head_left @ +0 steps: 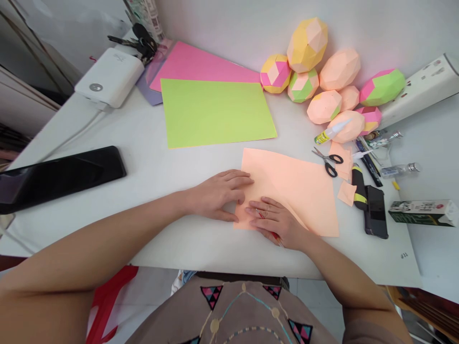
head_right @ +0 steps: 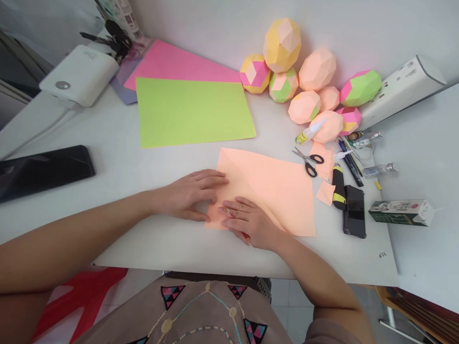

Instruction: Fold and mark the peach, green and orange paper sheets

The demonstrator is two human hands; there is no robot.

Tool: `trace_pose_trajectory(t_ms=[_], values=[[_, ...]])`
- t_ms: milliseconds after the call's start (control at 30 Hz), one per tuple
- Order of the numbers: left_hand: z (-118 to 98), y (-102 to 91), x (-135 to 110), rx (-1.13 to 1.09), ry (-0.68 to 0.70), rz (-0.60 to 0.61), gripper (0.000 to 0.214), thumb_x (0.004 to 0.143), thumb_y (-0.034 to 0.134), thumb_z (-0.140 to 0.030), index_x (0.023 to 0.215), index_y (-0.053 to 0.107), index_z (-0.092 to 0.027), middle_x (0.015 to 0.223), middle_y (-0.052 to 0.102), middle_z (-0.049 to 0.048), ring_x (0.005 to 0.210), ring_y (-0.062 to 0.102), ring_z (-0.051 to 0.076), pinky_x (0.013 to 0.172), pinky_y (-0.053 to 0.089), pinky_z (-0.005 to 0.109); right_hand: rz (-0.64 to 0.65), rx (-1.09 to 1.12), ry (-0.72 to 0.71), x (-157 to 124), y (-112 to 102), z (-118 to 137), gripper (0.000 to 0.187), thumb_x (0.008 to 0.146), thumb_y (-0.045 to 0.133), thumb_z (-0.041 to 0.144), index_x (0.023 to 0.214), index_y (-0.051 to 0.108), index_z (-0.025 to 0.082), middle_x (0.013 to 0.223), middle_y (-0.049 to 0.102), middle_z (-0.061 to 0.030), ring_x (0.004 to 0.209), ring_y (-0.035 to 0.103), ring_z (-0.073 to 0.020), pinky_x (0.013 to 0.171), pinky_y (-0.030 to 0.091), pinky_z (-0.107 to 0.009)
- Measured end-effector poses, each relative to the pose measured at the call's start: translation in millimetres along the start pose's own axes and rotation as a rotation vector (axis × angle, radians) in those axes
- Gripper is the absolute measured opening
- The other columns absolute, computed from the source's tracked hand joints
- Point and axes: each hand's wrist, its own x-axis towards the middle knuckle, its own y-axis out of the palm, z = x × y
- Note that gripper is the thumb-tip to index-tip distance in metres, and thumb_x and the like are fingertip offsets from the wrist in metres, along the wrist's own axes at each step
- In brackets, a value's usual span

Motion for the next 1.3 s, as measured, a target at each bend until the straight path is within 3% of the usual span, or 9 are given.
trace_pose_trajectory(t_ms=[667, 1300], values=[[0.4, -0.1, 0.0, 0.008, 0.001, 0.002, 0.031, 0.080, 0.066, -0.046, 0.089, 0.060, -0.017, 0.140, 0.044, 0.0192, 0.135, 0.033, 0.036, 0.109, 0.031, 0.054, 0.005, 0.002, 0.005, -0.2, 0.7, -0.5, 0.019, 0.092, 0.053, 0.014, 0.108, 0.058, 0.022, 0.128, 0.062, -0.0070, 0.132, 0.045, -0.0165, 0.113, 0.034, -0.043], [-3.4, -2.4, 1.3, -0.004, -0.027, 0.011, 0.025, 0.075, 0.069, -0.036, 0.088, 0.060, -0.016, 0.140, 0.045, 0.0185, 0.134, 0.035, 0.037, 0.109, 0.032, 0.053, 0.004, -0.003, 0.002, -0.7, 0.5, -0.5, 0.019, 0.092, 0.054, 0.015, 0.109, 0.058, 0.022, 0.127, 0.063, -0.0067, 0.131, 0.047, -0.0176, 0.112, 0.036, -0.044]])
